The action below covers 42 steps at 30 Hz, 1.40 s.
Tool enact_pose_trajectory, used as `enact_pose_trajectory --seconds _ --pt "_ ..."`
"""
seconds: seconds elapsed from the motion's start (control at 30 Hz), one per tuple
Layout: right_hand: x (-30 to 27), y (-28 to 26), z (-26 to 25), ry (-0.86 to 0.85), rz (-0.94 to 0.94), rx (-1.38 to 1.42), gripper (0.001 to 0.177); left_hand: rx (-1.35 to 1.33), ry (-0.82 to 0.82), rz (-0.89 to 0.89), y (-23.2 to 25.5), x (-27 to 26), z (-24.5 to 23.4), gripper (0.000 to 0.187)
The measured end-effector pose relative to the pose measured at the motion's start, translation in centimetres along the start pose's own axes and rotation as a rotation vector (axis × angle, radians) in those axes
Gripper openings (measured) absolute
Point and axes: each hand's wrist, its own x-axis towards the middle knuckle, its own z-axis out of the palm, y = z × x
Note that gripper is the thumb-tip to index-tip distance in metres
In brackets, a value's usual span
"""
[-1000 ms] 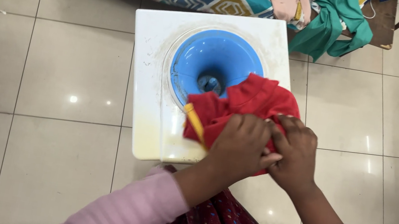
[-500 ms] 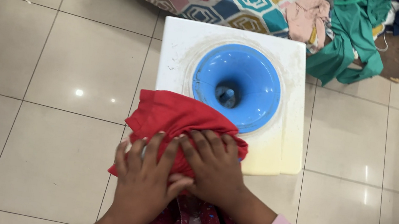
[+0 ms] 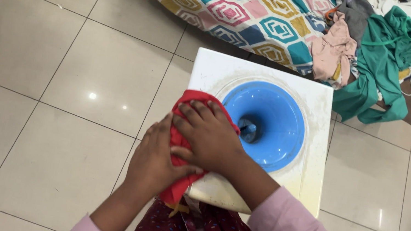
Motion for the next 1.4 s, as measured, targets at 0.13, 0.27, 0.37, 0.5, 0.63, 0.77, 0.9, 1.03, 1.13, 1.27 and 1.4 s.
enact_pose_trajectory --seconds 0.13,0.27,0.37,0.5,0.63,0.77,0.9,1.03,1.13,1.27,1.4 --pt "4.1 3.8 0.2 -0.056 0.009 -0.001 0.068 -0.054 -0.02 -0.124 0.5 4.7 -0.9 0.134" --pt "7.6 8.7 0.1 -0.009 0.008 0.019 0.066 -0.075 0.048 -0.096 1.3 9.6 -1.2 0.129" --pt "8.9 11.6 -0.1 0.04 0.053 0.147 0.062 -0.087 0.06 -0.09 1.9 12.9 -1.1 0.127" --pt "9.1 14.2 -0.5 0.028 0.208 0.231 0.061 -0.043 0.122 -0.01 2.4 16.5 -0.3 0.123" --pt "7.7 16.9 -1.0 0.144 0.251 0.294 0.056 0.127 0.252 0.145 3.8 19.1 1.2 0.114" --pt "5.9 18.8 -0.9 0.208 0.346 0.301 0.049 0.312 0.185 0.141 6.4 21.1 1.7 0.106" --pt "3.6 21.1 -0.6 0.298 0.409 0.381 0.041 0.415 0.048 0.134 9.3 23.2 2.3 0.106" --pt "-0.9 23.9 -1.0 0.409 0.409 0.326 0.033 0.385 -0.062 0.144 13.0 24.6 5.5 0.103" --pt "-4.7 24.7 -1.5 0.462 0.466 0.229 0.031 0.357 -0.143 0.174 16.0 25.1 8.1 0.098" --pt "-9.0 25.4 -2.2 0.534 0.562 0.114 0.029 0.377 -0.177 0.256 19.4 24.7 11.1 0.104" --pt "-12.9 24.5 -1.9 0.632 0.605 0.02 0.029 0.442 -0.193 0.368 21.8 23.4 13.5 0.114"
